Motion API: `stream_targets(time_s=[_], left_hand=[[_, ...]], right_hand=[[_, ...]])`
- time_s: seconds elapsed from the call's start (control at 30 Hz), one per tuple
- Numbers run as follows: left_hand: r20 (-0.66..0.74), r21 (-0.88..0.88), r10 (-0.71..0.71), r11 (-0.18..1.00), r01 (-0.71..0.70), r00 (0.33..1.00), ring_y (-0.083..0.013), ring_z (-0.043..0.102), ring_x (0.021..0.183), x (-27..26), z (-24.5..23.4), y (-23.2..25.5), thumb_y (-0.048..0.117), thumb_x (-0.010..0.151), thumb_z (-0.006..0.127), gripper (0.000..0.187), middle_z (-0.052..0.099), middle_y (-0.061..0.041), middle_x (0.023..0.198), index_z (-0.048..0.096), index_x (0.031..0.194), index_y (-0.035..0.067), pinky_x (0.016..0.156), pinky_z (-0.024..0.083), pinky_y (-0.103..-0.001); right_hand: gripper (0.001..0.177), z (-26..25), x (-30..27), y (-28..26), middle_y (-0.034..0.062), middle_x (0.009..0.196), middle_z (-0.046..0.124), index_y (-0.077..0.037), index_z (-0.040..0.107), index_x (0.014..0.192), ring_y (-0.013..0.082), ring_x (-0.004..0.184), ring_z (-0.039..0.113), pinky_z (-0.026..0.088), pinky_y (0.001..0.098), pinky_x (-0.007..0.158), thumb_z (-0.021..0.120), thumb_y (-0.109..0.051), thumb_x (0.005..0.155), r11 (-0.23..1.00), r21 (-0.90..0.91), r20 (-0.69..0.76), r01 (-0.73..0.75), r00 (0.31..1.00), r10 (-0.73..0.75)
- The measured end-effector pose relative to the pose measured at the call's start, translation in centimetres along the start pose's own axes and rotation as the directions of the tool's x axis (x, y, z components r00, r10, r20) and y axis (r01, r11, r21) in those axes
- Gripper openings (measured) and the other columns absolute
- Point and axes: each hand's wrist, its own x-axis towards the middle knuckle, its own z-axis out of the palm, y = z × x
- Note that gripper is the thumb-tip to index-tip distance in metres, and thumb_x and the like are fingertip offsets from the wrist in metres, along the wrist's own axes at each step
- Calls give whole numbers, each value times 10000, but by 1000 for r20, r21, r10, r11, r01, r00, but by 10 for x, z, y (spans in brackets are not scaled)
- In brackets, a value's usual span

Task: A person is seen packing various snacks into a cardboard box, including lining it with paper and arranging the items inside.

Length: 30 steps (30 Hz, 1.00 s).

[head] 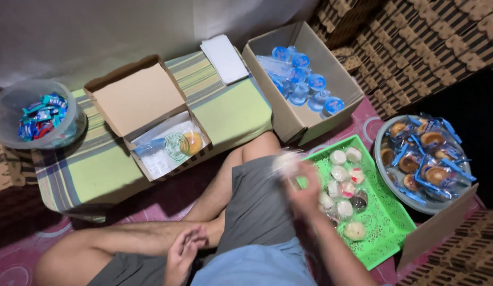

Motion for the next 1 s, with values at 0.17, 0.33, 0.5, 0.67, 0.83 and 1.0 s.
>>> stream_targets(time_s=[0.17, 0.33, 0.5, 0.67, 0.83, 1.0], left_hand=[[-58, -163, 34, 986, -43, 998, -310, 603, 1202, 13, 36, 17, 103, 937, 617, 614, 584, -268, 1384, 405, 1476, -98, 987, 502, -390], [-359, -356, 33, 919, -169, 933, -324, 623, 1115, 17, 16, -14, -123, 904, 579, 605, 600, -281, 1299, 400, 1480, -65, 962, 509, -388], [-240, -410, 106, 890, -200, 965, -277, 644, 1120, 25, 36, -5, -135, 906, 624, 530, 629, -234, 1288, 487, 1411, -53, 1013, 519, -350], [-373, -381, -11, 914, -142, 928, -181, 611, 865, 26, 44, 16, 14, 959, 634, 451, 667, -180, 1070, 571, 1384, -122, 771, 511, -250], [-613, -247, 2, 950, -193, 790, -61, 583, 760, 27, 75, 53, 96, 916, 777, 251, 718, -65, 978, 789, 1152, 12, 704, 534, -205], [-638, -75, 138, 968, -240, 757, -126, 677, 674, 37, 48, 15, 169, 934, 772, 323, 767, -143, 913, 734, 1208, 1, 640, 575, -228]], right_hand=[[359, 44, -51, -116, 198, 1273, 633, 35, 645, 1187, 363, 1148, 642, 545, 420, 984, 769, -50, 861, 792, 457, 355, 406, 733, -580], [619, 80, -74, -100, 180, 1342, 580, 37, 516, 1362, 291, 1153, 622, 525, 376, 1007, 779, -167, 840, 814, 580, 562, 31, 708, -428], [233, 116, -79, -37, 83, 931, 777, 21, 739, 1110, 117, 728, 645, 551, 238, 683, 733, -39, 885, 769, 444, 758, -460, 650, -49], [211, 115, -72, -39, 35, 816, 691, 14, 751, 1099, 78, 654, 522, 440, 202, 598, 719, -71, 909, 752, 454, 755, -478, 655, -40], [175, 118, -77, -43, 63, 803, 740, -48, 804, 1050, 98, 723, 649, 569, 253, 673, 803, -131, 895, 742, 430, 727, -515, 684, 53], [170, 116, -73, -48, 118, 819, 761, -5, 794, 1049, 153, 747, 683, 591, 309, 703, 795, -77, 896, 748, 424, 728, -510, 683, 54]])
